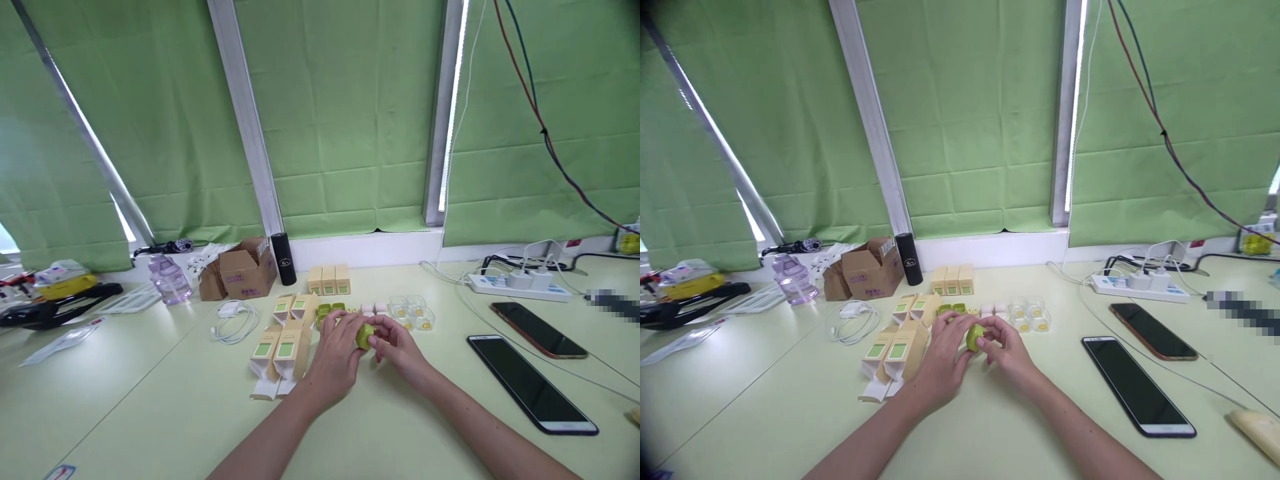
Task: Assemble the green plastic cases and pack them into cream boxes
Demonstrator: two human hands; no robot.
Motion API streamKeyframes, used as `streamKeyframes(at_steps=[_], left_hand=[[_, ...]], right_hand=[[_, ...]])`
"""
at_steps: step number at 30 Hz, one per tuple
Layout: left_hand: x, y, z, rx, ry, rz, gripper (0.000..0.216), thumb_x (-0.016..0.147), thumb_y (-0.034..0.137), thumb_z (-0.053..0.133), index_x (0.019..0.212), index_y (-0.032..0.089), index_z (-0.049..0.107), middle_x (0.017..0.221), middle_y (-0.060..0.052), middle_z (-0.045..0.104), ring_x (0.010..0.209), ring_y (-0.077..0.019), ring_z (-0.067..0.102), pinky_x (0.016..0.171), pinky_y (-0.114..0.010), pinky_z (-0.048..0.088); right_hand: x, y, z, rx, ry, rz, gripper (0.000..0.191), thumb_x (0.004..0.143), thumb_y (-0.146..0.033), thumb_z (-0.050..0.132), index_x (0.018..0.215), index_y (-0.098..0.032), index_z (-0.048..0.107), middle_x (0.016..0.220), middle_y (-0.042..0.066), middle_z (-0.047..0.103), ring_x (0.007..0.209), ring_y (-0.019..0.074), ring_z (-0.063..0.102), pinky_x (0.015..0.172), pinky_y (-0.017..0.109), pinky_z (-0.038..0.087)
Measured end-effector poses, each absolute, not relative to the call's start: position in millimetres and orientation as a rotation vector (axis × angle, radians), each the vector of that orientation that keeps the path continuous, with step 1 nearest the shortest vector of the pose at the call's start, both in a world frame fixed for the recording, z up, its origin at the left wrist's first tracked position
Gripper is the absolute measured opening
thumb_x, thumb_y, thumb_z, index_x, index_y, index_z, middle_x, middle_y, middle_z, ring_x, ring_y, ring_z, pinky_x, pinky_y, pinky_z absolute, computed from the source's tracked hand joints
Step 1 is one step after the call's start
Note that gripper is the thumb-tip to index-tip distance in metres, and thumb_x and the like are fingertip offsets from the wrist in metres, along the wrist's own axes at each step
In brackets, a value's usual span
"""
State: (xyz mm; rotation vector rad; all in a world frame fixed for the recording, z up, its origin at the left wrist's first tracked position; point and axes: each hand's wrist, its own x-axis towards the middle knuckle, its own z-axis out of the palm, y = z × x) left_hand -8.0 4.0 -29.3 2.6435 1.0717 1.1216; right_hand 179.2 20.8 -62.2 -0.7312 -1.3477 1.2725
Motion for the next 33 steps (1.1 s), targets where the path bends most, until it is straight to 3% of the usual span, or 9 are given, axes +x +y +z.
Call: streamKeyframes(at_steps=[6, 12, 18, 23, 26, 33], left_hand=[[-7.8, 7.4, -32.0, 2.386, 1.12, 1.192, 0.049, 0.087, 0.009, 0.062, 0.131, 0.029, 0.057, 0.133, -0.008, 0.06, 0.131, -0.0314, 0.045, 0.109, -0.052, 0.044], [-10.7, 19.2, -33.0, 1.882, 1.232, 1.356, 0.042, 0.084, 0.016, 0.068, 0.123, 0.027, 0.058, 0.131, -0.008, 0.058, 0.124, -0.0265, 0.057, 0.106, -0.045, 0.044], [-16.0, 24.0, -27.3, 1.711, 1.125, 1.372, 0.039, 0.082, 0.02, 0.07, 0.117, 0.024, 0.054, 0.121, -0.009, 0.07, 0.116, -0.0254, 0.065, 0.1, -0.041, 0.044], [-17.0, 21.9, -25.4, 1.654, 1.057, 1.395, 0.041, 0.078, 0.019, 0.072, 0.114, 0.024, 0.053, 0.112, -0.007, 0.073, 0.107, -0.0248, 0.068, 0.096, -0.039, 0.045], [-16.8, 22.2, -25.9, 1.635, 1.037, 1.411, 0.04, 0.075, 0.019, 0.073, 0.11, 0.024, 0.053, 0.11, -0.006, 0.074, 0.107, -0.0252, 0.068, 0.095, -0.038, 0.044], [-16.9, 23.8, -26.0, 1.629, 1.016, 1.419, 0.04, 0.072, 0.02, 0.072, 0.106, 0.024, 0.052, 0.112, -0.007, 0.074, 0.112, -0.0267, 0.067, 0.093, -0.037, 0.043]], right_hand=[[181.2, 18.2, -65.7, -0.868, -1.481, 1.05, 0.035, 0.095, -0.051, 0.062, 0.116, -0.023, 0.06, 0.104, 0.008, 0.07, 0.096, 0.0241, 0.065, 0.067, 0.032, 0.051], [189.7, 17.3, -67.8, -1.136, -1.842, 0.329, 0.016, 0.1, -0.028, 0.049, 0.106, -0.023, 0.063, 0.106, 0.009, 0.071, 0.101, 0.0271, 0.062, 0.085, 0.042, 0.049], [187.4, 19.2, -63.5, -1.218, -2.131, -0.167, 0.032, 0.094, -0.01, 0.049, 0.118, -0.021, 0.065, 0.127, 0.01, 0.069, 0.125, 0.0304, 0.05, 0.104, 0.044, 0.04], [177.5, 29.2, -61.3, -1.248, -2.412, -0.359, 0.038, 0.09, -0.017, 0.056, 0.127, -0.016, 0.064, 0.143, 0.014, 0.059, 0.137, 0.0343, 0.04, 0.116, 0.05, 0.025], [172.9, 38.4, -57.4, -1.27, -2.498, -0.404, 0.04, 0.088, -0.018, 0.057, 0.127, -0.014, 0.063, 0.14, 0.017, 0.06, 0.137, 0.0351, 0.039, 0.117, 0.052, 0.022], [162.3, 50.3, -49.0, -1.251, -2.593, -0.393, 0.027, 0.086, -0.013, 0.057, 0.111, -0.015, 0.068, 0.118, 0.016, 0.069, 0.127, 0.0339, 0.047, 0.11, 0.049, 0.029]])
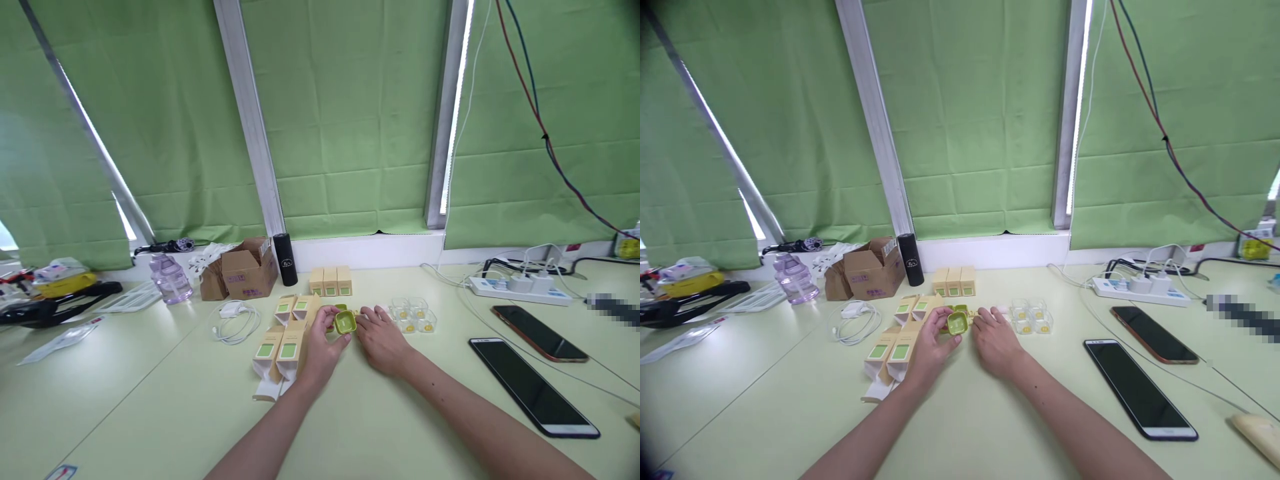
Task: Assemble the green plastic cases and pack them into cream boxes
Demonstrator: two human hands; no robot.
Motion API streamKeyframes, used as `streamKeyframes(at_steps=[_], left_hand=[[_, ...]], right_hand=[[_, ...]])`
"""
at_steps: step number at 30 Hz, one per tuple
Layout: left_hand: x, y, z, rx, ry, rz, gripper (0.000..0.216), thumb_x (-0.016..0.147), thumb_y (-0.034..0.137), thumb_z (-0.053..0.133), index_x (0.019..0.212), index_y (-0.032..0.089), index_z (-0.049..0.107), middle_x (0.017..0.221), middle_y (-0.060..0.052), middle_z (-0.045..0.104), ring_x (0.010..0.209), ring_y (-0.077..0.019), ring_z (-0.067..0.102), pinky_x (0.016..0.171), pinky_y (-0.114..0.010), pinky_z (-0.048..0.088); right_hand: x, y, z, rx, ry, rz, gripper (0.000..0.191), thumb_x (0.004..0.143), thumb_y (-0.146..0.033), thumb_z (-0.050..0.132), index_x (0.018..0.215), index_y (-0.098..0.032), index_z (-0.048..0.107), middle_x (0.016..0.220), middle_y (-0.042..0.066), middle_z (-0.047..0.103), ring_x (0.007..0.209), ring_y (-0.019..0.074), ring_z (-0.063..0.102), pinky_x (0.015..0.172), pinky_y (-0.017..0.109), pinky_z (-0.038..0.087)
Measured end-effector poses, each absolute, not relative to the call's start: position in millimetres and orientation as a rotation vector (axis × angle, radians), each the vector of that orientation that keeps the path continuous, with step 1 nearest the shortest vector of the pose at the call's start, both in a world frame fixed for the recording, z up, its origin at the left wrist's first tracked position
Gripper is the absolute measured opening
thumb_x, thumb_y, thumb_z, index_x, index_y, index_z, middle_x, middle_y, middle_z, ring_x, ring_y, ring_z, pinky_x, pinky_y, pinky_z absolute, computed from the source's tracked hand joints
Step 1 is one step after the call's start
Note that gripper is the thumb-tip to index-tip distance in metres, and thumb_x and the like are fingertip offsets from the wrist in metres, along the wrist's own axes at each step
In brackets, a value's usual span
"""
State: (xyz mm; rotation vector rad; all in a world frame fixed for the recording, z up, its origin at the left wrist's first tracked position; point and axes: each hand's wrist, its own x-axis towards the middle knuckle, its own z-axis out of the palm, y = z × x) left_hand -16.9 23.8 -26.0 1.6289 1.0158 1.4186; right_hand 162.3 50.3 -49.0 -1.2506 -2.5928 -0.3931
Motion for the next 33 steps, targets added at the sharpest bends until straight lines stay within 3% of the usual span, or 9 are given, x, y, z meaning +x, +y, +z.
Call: streamKeyframes(at_steps=[15, 21, 25, 29, 33], left_hand=[[-17.0, 22.3, -27.1, 1.691, 0.984, 1.465, 0.039, 0.075, 0.019, 0.07, 0.111, 0.023, 0.053, 0.114, -0.007, 0.074, 0.11, -0.025, 0.068, 0.095, -0.037, 0.046], [-16.9, 20.5, -25.9, 1.686, 0.996, 1.45, 0.039, 0.077, 0.02, 0.071, 0.111, 0.024, 0.053, 0.114, -0.007, 0.073, 0.109, -0.0252, 0.068, 0.096, -0.039, 0.046], [-16.7, 19.5, -25.6, 1.705, 1.021, 1.43, 0.039, 0.076, 0.017, 0.071, 0.111, 0.024, 0.055, 0.118, -0.008, 0.072, 0.115, -0.0266, 0.066, 0.097, -0.04, 0.046], [-17.1, 21.0, -29.0, 1.742, 1.077, 1.418, 0.039, 0.076, 0.016, 0.07, 0.113, 0.024, 0.06, 0.12, -0.009, 0.07, 0.116, -0.0269, 0.064, 0.099, -0.042, 0.046], [-17.2, 22.3, -31.5, 1.769, 1.112, 1.429, 0.04, 0.075, 0.013, 0.07, 0.113, 0.024, 0.064, 0.119, -0.009, 0.068, 0.116, -0.0271, 0.063, 0.101, -0.043, 0.047]], right_hand=[[159.3, 54.2, -59.5, -1.262, -2.451, -0.415, 0.03, 0.086, -0.004, 0.057, 0.11, -0.015, 0.071, 0.113, 0.014, 0.073, 0.124, 0.032, 0.049, 0.109, 0.047, 0.029], [167.9, 43.1, -60.3, -1.159, -2.281, -0.354, 0.027, 0.083, -0.001, 0.057, 0.093, -0.019, 0.073, 0.099, 0.01, 0.076, 0.115, 0.029, 0.056, 0.102, 0.045, 0.033], [170.3, 28.4, -59.5, -1.167, -2.142, -0.109, 0.025, 0.078, 0.001, 0.057, 0.076, -0.02, 0.069, 0.077, 0.005, 0.072, 0.084, 0.0225, 0.061, 0.089, 0.04, 0.039], [173.3, 15.1, -57.9, -1.126, -1.937, 0.361, 0.018, 0.081, -0.008, 0.058, 0.081, -0.022, 0.068, 0.085, 0.004, 0.072, 0.082, 0.0223, 0.063, 0.078, 0.036, 0.045], [178.5, 13.8, -54.6, -0.989, -1.576, 0.842, 0.006, 0.084, -0.029, 0.067, 0.084, -0.023, 0.069, 0.085, 0.003, 0.072, 0.081, 0.0214, 0.065, 0.073, 0.034, 0.049]])
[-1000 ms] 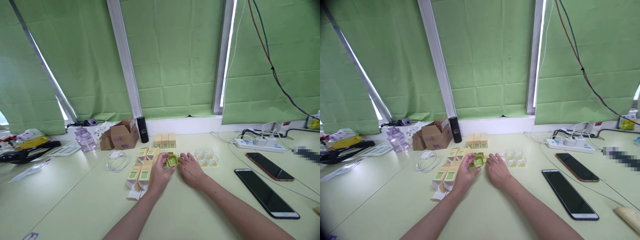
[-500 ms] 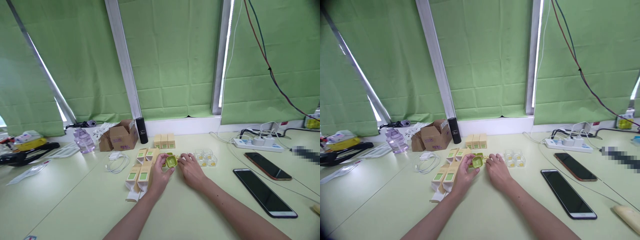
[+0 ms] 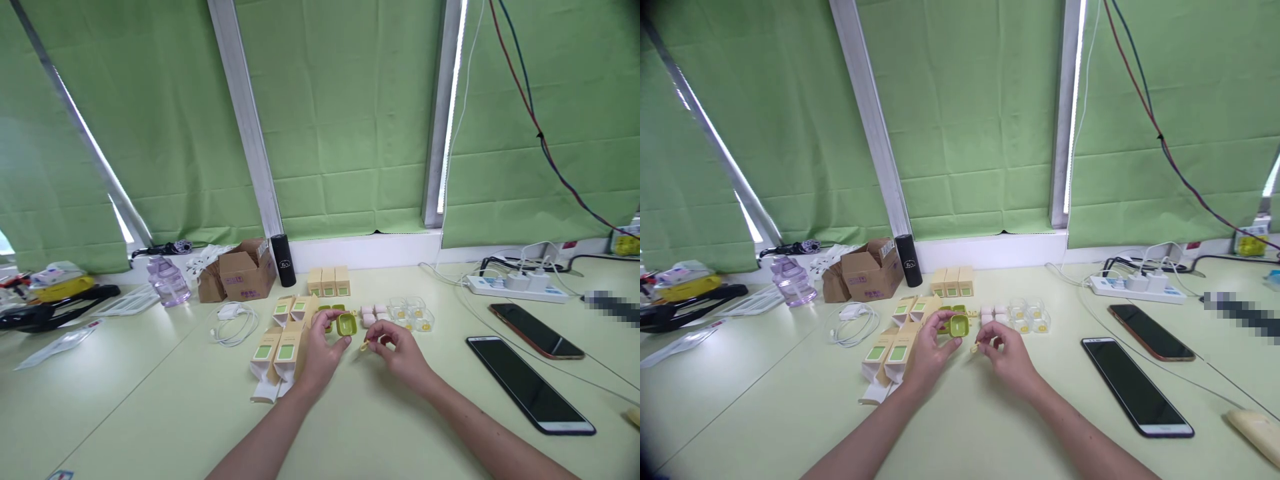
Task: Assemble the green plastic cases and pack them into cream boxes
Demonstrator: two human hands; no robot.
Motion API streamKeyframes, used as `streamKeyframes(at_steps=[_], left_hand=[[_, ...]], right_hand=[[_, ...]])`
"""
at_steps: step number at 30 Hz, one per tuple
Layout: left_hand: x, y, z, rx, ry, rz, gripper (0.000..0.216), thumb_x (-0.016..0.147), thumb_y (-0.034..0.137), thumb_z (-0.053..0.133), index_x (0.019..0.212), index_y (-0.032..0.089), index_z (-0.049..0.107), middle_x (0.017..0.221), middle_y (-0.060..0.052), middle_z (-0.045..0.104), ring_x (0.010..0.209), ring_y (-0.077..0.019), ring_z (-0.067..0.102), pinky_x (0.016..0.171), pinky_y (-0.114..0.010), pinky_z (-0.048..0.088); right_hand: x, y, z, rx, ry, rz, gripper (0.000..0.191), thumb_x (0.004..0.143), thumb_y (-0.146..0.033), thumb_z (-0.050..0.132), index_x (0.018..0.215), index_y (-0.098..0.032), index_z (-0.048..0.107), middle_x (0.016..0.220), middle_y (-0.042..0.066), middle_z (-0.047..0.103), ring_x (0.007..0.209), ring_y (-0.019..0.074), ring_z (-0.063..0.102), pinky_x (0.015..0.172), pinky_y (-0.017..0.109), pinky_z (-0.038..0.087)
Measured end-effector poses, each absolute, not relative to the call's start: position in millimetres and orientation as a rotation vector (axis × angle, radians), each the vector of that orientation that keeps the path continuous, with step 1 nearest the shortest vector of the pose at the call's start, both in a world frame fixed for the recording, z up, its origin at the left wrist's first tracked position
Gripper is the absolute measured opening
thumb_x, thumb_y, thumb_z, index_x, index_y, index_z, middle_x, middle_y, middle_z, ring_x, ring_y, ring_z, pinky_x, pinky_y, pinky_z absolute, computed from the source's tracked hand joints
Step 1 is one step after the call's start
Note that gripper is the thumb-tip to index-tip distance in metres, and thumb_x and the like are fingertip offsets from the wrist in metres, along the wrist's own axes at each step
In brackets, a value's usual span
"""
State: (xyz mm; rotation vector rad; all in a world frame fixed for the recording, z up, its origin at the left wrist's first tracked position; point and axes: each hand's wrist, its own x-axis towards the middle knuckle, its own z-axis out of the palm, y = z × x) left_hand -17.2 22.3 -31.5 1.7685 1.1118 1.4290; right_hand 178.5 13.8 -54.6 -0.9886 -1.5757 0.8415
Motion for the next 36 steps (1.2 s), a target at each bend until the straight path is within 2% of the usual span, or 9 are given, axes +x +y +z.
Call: streamKeyframes(at_steps=[4, 10, 18, 24, 30, 36], left_hand=[[-15.9, 22.2, -32.3, 1.824, 1.085, 1.433, 0.04, 0.075, 0.011, 0.069, 0.113, 0.023, 0.067, 0.119, -0.009, 0.065, 0.116, -0.027, 0.061, 0.103, -0.044, 0.047], [-13.6, 21.1, -37.6, 1.902, 1.127, 1.405, 0.046, 0.072, 0.007, 0.07, 0.114, 0.027, 0.07, 0.123, -0.007, 0.059, 0.123, -0.0276, 0.056, 0.106, -0.046, 0.045], [-11.5, 18.7, -37.0, 1.889, 1.149, 1.358, 0.045, 0.072, 0.008, 0.072, 0.113, 0.027, 0.07, 0.128, -0.008, 0.057, 0.126, -0.0296, 0.055, 0.111, -0.05, 0.042], [-11.9, 20.4, -39.6, 1.899, 1.145, 1.351, 0.041, 0.073, 0.012, 0.074, 0.112, 0.026, 0.07, 0.127, -0.009, 0.058, 0.125, -0.0311, 0.055, 0.11, -0.052, 0.042], [-11.6, 20.7, -40.2, 1.92, 1.142, 1.359, 0.039, 0.074, 0.016, 0.077, 0.111, 0.025, 0.07, 0.125, -0.01, 0.059, 0.124, -0.0312, 0.056, 0.11, -0.051, 0.043], [-12.3, 20.5, -40.2, 1.905, 1.14, 1.373, 0.038, 0.077, 0.017, 0.076, 0.114, 0.025, 0.069, 0.127, -0.01, 0.057, 0.124, -0.0302, 0.056, 0.109, -0.049, 0.044]], right_hand=[[183.0, 16.9, -48.0, -0.886, -1.317, 1.035, 0.028, 0.074, -0.046, 0.08, 0.088, -0.022, 0.075, 0.087, 0.005, 0.073, 0.075, 0.0196, 0.062, 0.067, 0.032, 0.048], [181.9, 12.6, -40.4, -0.887, -1.196, 1.156, 0.041, 0.069, -0.055, 0.085, 0.091, -0.02, 0.078, 0.074, 0.002, 0.068, 0.061, 0.0143, 0.05, 0.06, 0.03, 0.043], [180.0, 13.8, -45.6, -0.901, -1.078, 1.253, 0.051, 0.069, -0.067, 0.083, 0.071, -0.019, 0.068, 0.067, 0.0, 0.06, 0.059, 0.0125, 0.048, 0.056, 0.027, 0.039], [182.0, 18.7, -48.8, -0.924, -0.956, 1.297, 0.052, 0.065, -0.066, 0.086, 0.069, -0.018, 0.066, 0.065, 0.0, 0.058, 0.059, 0.0122, 0.048, 0.052, 0.025, 0.036], [182.4, 19.4, -48.9, -0.887, -0.935, 1.29, 0.051, 0.066, -0.064, 0.087, 0.075, -0.018, 0.066, 0.061, -0.004, 0.054, 0.049, 0.008, 0.042, 0.046, 0.023, 0.033], [182.2, 15.5, -46.6, -0.82, -1.002, 1.316, 0.05, 0.066, -0.057, 0.09, 0.092, -0.019, 0.07, 0.077, 0.003, 0.069, 0.061, 0.0149, 0.062, 0.056, 0.029, 0.049]])
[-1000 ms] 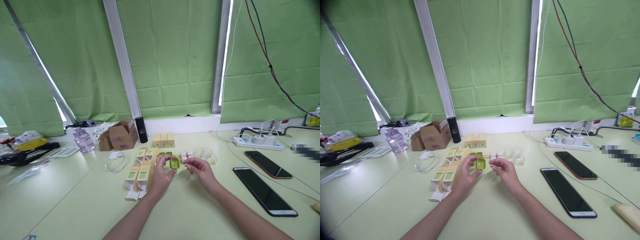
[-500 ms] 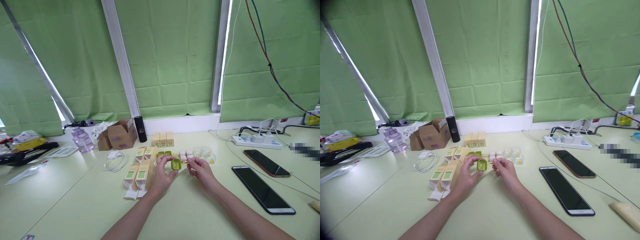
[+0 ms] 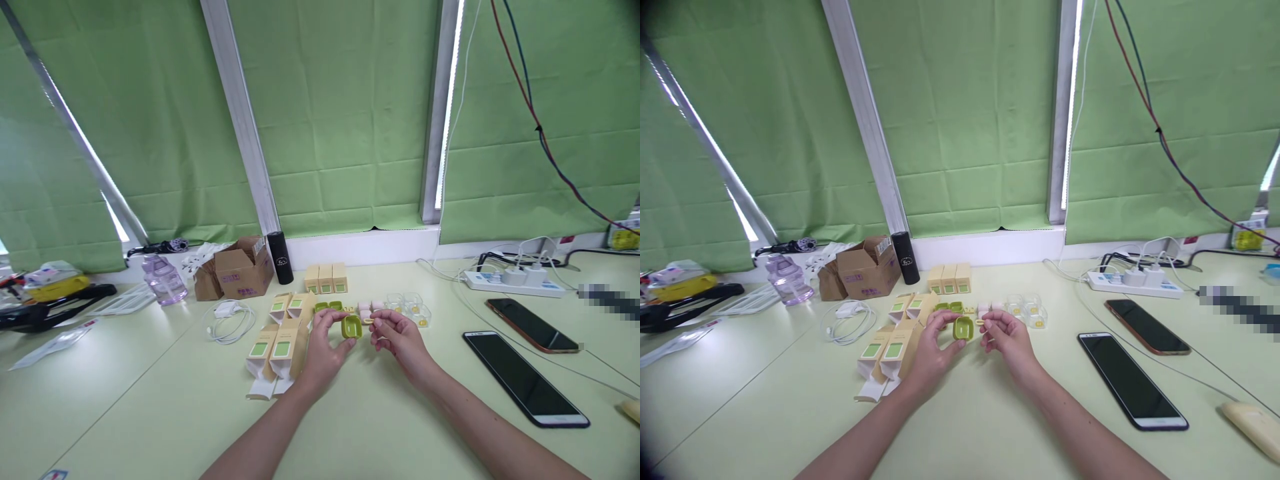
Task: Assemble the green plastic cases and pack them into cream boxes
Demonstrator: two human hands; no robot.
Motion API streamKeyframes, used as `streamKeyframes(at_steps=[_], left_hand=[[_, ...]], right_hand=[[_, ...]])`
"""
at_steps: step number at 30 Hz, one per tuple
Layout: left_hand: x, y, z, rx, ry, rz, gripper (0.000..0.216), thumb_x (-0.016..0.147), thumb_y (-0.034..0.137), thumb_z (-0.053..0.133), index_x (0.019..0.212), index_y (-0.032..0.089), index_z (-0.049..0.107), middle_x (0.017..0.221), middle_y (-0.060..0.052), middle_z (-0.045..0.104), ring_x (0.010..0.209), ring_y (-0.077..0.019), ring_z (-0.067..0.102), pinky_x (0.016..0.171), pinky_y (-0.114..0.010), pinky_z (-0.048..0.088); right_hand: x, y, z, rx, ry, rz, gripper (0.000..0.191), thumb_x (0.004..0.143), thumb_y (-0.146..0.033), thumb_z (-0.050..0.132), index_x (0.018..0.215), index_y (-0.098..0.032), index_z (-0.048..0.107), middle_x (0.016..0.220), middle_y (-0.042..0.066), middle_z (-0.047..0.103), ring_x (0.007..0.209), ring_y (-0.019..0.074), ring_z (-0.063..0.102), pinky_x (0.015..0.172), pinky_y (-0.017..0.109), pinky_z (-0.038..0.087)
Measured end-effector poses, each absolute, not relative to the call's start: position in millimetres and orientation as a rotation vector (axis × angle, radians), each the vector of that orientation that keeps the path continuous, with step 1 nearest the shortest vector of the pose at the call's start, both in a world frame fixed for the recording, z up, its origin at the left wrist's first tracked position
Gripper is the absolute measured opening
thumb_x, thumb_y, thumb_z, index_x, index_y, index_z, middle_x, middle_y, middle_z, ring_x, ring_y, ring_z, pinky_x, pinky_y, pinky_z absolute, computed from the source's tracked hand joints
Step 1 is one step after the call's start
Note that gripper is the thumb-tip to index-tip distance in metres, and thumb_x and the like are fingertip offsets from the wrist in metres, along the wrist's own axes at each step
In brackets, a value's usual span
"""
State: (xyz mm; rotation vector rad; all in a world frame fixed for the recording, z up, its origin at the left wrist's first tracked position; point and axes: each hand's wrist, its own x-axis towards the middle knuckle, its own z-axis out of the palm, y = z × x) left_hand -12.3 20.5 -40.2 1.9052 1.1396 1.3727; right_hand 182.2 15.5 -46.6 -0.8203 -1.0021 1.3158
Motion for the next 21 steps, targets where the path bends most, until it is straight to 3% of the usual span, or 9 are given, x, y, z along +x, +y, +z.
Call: streamKeyframes(at_steps=[15, 21], left_hand=[[-12.0, 19.9, -40.0, 1.897, 1.13, 1.387, 0.043, 0.075, 0.011, 0.074, 0.115, 0.026, 0.069, 0.128, -0.009, 0.056, 0.127, -0.0303, 0.055, 0.11, -0.049, 0.043], [-9.6, 16.1, -36.7, 1.921, 1.124, 1.372, 0.045, 0.074, 0.008, 0.075, 0.114, 0.026, 0.07, 0.13, -0.009, 0.054, 0.131, -0.0307, 0.052, 0.113, -0.05, 0.041]], right_hand=[[177.1, 16.8, -54.8, -0.815, -1.212, 1.04, 0.037, 0.075, -0.05, 0.084, 0.093, -0.021, 0.07, 0.074, 0.0, 0.061, 0.065, 0.0174, 0.059, 0.057, 0.031, 0.052], [181.4, 12.1, -54.1, -0.939, -1.449, 0.667, 0.017, 0.089, -0.038, 0.071, 0.095, -0.023, 0.07, 0.079, 0.001, 0.065, 0.077, 0.0199, 0.062, 0.073, 0.033, 0.05]])
